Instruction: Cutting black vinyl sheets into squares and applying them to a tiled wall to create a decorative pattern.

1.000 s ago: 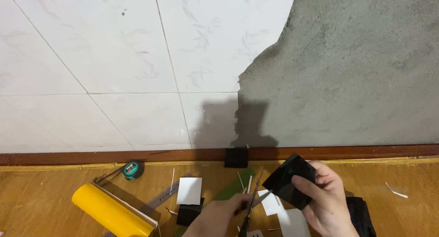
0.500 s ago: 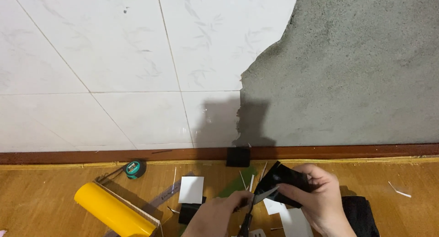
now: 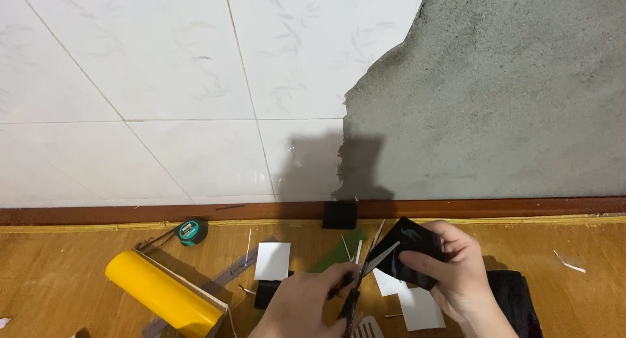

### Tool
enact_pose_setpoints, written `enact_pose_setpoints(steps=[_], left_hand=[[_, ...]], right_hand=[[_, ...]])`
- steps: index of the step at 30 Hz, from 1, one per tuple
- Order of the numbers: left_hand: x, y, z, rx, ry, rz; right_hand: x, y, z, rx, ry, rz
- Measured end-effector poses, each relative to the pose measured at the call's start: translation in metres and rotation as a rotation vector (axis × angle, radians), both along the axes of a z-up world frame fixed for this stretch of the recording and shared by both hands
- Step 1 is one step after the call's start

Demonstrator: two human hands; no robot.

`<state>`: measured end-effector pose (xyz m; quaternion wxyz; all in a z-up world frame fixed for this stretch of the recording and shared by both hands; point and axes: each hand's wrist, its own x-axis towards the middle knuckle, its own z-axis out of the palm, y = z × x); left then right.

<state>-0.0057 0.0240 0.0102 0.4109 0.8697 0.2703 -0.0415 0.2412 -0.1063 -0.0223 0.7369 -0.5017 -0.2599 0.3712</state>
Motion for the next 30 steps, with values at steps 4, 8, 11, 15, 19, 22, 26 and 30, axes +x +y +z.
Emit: enact_pose_setpoints(steps=[4, 8, 11, 15, 19, 22, 26, 30], left_hand=[[-0.002, -0.003, 0.011, -0.005, -0.074, 0.066], [-0.003, -0.003, 0.008, 0.037, -0.06, 0.052], [-0.006, -0.003, 0.015, -0.006, -0.103, 0.081], [-0.005, -0.003, 0.021, -0.028, -0.017, 0.096], [-0.007, -0.002, 0.021, 0.002, -0.105, 0.085], [-0.008, -0.002, 0.014, 0.029, -0.176, 0.098], [-0.009, 0.0, 0.01, 0.017, -0.212, 0.08], [-0.01, 0.003, 0.004, 0.005, -0.254, 0.043]], right_hand=[[0.0, 0.0, -0.007, -0.06, 0.023, 0.027], [0.0, -0.001, -0.012, -0.065, 0.001, 0.016], [-0.003, -0.001, -0.011, -0.092, -0.007, -0.002], [-0.004, 0.0, -0.01, -0.125, 0.033, -0.018], [-0.005, 0.0, -0.011, -0.099, 0.043, -0.015], [-0.007, 0.0, -0.01, -0.101, 0.031, -0.037], [-0.004, 0.0, -0.014, -0.114, 0.035, -0.034], [-0.009, 0.001, -0.008, -0.071, 0.01, -0.017]])
